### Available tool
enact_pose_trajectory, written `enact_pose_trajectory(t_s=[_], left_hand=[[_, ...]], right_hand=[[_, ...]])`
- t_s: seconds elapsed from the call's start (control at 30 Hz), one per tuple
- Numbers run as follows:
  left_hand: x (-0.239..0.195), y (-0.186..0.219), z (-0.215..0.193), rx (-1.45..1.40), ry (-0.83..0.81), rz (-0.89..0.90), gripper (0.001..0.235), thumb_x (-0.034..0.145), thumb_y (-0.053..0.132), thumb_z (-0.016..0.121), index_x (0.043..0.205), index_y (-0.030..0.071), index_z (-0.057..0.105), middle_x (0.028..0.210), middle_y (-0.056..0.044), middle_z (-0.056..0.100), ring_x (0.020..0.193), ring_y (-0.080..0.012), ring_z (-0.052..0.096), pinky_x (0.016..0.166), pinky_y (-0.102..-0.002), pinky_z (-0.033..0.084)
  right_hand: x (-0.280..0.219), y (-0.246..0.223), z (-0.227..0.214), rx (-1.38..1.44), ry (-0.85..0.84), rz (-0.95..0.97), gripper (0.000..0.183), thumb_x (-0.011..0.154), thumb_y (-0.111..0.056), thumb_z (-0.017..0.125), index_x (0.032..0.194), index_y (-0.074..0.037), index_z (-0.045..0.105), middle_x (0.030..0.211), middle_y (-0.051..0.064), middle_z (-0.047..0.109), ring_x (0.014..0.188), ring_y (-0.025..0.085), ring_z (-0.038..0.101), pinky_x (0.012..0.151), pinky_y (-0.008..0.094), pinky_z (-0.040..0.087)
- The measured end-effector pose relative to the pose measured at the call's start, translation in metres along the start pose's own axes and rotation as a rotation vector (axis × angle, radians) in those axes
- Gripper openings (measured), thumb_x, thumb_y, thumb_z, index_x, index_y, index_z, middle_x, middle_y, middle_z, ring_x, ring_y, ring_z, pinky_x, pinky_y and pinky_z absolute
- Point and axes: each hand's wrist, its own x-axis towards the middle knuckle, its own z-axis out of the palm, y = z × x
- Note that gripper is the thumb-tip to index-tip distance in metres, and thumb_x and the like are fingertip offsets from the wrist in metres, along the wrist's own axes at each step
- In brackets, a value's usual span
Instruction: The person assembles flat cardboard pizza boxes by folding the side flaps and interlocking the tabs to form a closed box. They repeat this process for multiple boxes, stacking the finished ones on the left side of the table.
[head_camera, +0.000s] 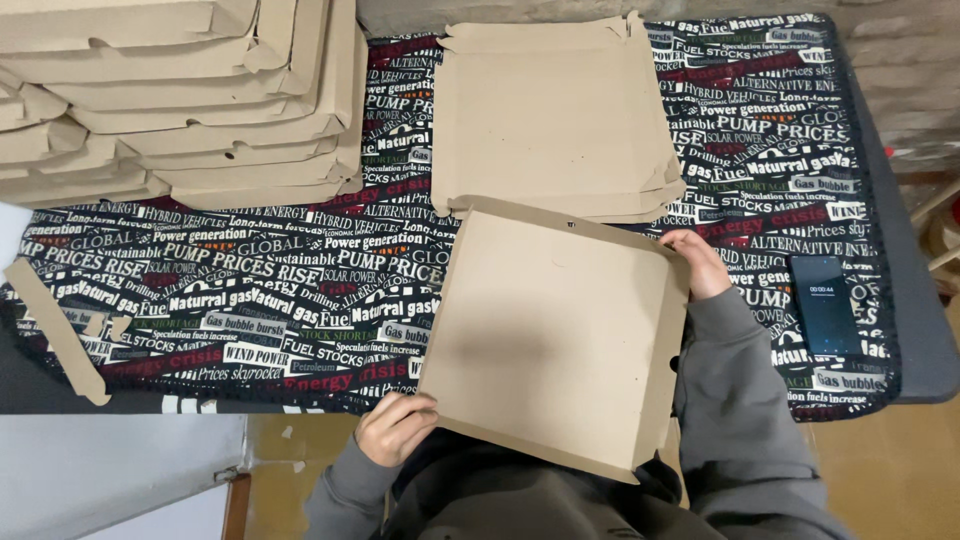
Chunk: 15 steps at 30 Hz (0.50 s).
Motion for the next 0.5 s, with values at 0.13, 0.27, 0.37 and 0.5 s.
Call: enact_pose_trajectory(t_s=[0.13, 0.27, 0.37, 0.5], left_hand=[[-0.002, -0.001, 0.002, 0.018, -0.005, -0.005, 0.003, 0.092, 0.006, 0.077, 0.093, 0.007, 0.075, 0.106, -0.007, 0.071, 0.083, -0.0217, 0.065, 0.073, -0.03, 0.061], [-0.004, -0.003, 0.003, -0.003, -0.003, -0.003, 0.005, 0.092, 0.005, 0.078, 0.094, 0.005, 0.074, 0.106, -0.008, 0.071, 0.082, -0.0222, 0.063, 0.072, -0.03, 0.06], [-0.007, -0.005, 0.005, 0.0, 0.007, 0.01, 0.005, 0.091, 0.005, 0.079, 0.093, 0.005, 0.074, 0.106, -0.009, 0.071, 0.082, -0.0224, 0.064, 0.072, -0.03, 0.06], [-0.006, -0.005, 0.005, 0.013, 0.006, 0.018, 0.004, 0.091, 0.005, 0.079, 0.093, 0.005, 0.075, 0.105, -0.008, 0.071, 0.083, -0.0217, 0.064, 0.073, -0.029, 0.061]], right_hand=[[0.007, 0.007, 0.002, -0.081, -0.09, -0.114, 0.029, 0.106, -0.006, 0.045, 0.127, -0.006, 0.064, 0.106, 0.008, 0.068, 0.105, 0.018, 0.064, 0.106, 0.032, 0.048], [0.009, 0.012, 0.004, -0.066, -0.043, -0.163, 0.015, 0.101, -0.006, 0.049, 0.101, -0.013, 0.062, 0.118, 0.01, 0.069, 0.119, 0.024, 0.063, 0.115, 0.04, 0.045], [0.013, 0.017, -0.003, 0.27, -0.058, -0.133, 0.014, 0.1, -0.007, 0.051, 0.093, -0.014, 0.061, 0.122, 0.016, 0.07, 0.123, 0.029, 0.063, 0.117, 0.042, 0.045], [0.015, 0.024, -0.01, 0.475, -0.11, -0.147, 0.015, 0.098, -0.006, 0.048, 0.092, -0.01, 0.061, 0.119, 0.021, 0.069, 0.126, 0.031, 0.062, 0.121, 0.043, 0.043]])
